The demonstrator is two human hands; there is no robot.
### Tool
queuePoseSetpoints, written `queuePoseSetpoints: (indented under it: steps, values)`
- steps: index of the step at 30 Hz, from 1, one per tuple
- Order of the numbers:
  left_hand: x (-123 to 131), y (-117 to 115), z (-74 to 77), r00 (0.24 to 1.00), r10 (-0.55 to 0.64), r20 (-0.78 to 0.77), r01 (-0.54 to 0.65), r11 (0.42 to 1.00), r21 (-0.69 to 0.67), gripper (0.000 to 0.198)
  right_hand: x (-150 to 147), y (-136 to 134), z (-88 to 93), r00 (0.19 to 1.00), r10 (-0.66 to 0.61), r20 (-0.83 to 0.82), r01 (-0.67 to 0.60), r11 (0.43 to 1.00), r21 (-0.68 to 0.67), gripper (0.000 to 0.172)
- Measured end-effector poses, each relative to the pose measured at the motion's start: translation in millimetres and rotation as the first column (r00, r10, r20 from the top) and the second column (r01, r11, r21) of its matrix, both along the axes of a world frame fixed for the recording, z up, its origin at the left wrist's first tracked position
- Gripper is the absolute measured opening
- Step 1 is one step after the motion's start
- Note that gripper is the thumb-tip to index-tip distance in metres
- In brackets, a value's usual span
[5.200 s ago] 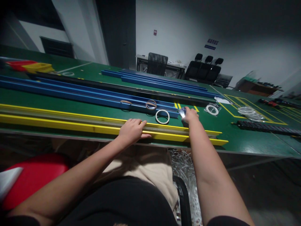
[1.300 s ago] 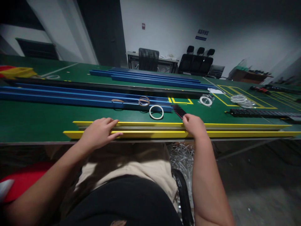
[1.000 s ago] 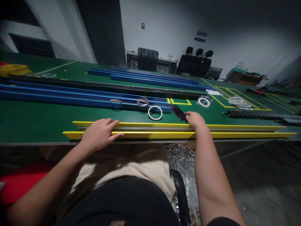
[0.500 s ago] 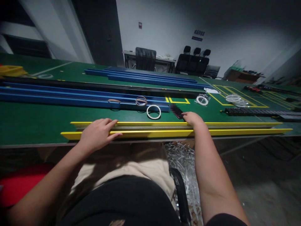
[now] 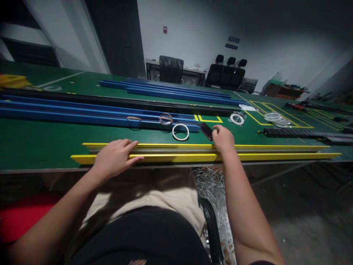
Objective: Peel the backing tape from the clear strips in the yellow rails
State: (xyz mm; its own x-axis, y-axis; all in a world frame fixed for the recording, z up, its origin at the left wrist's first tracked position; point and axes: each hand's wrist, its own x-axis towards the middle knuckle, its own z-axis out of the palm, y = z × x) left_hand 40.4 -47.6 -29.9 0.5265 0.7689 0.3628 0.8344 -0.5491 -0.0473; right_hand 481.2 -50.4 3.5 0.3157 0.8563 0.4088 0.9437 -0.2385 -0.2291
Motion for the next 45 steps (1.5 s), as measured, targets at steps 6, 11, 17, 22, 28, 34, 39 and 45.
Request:
queuePoseSetpoints:
  steps: [6, 11, 17, 22, 28, 34, 39, 45]
  values:
    - [0, 1, 4.7, 1.000, -0.023, -0.009, 0.023, 0.999, -0.040, 0.066, -141, -39, -17.6, 0.860, 0.465, 0.210, -0.456, 0.885, -0.092, 0.048]
    - [-34, 6, 10.8, 0.993, -0.109, 0.037, 0.113, 0.985, -0.133, 0.068, -158, -40, -33.9, 0.871, 0.400, 0.285, -0.399, 0.915, -0.062, 0.053]
    - [-127, 23, -0.3, 0.996, 0.085, -0.014, -0.087, 0.981, -0.175, 0.076, -111, -39, -35.1, 0.903, 0.331, 0.273, -0.344, 0.939, -0.001, 0.041]
    - [-119, 25, -4.0, 0.990, 0.005, 0.142, 0.019, 0.986, -0.165, 0.065, -6, -54, -39.7, 0.939, 0.249, 0.237, -0.247, 0.968, -0.037, 0.042]
    - [-50, 18, -8.0, 0.920, -0.019, 0.391, 0.111, 0.970, -0.216, 0.053, 45, -67, -37.8, 0.944, 0.243, 0.222, -0.235, 0.970, -0.062, 0.044]
    - [-21, 14, -24.2, 0.915, -0.064, 0.398, 0.195, 0.935, -0.298, 0.046, -18, -62, -32.8, 0.828, 0.492, 0.270, -0.474, 0.870, -0.132, 0.053]
    - [-8, 24, -30.1, 0.933, -0.114, 0.341, 0.207, 0.946, -0.251, 0.041, -73, -55, -43.7, 0.821, 0.439, 0.365, -0.458, 0.888, -0.040, 0.052]
    - [-1, 38, -29.4, 0.967, -0.101, 0.232, 0.156, 0.959, -0.235, 0.034, -93, -47, -54.3, 0.867, 0.361, 0.342, -0.418, 0.902, 0.108, 0.044]
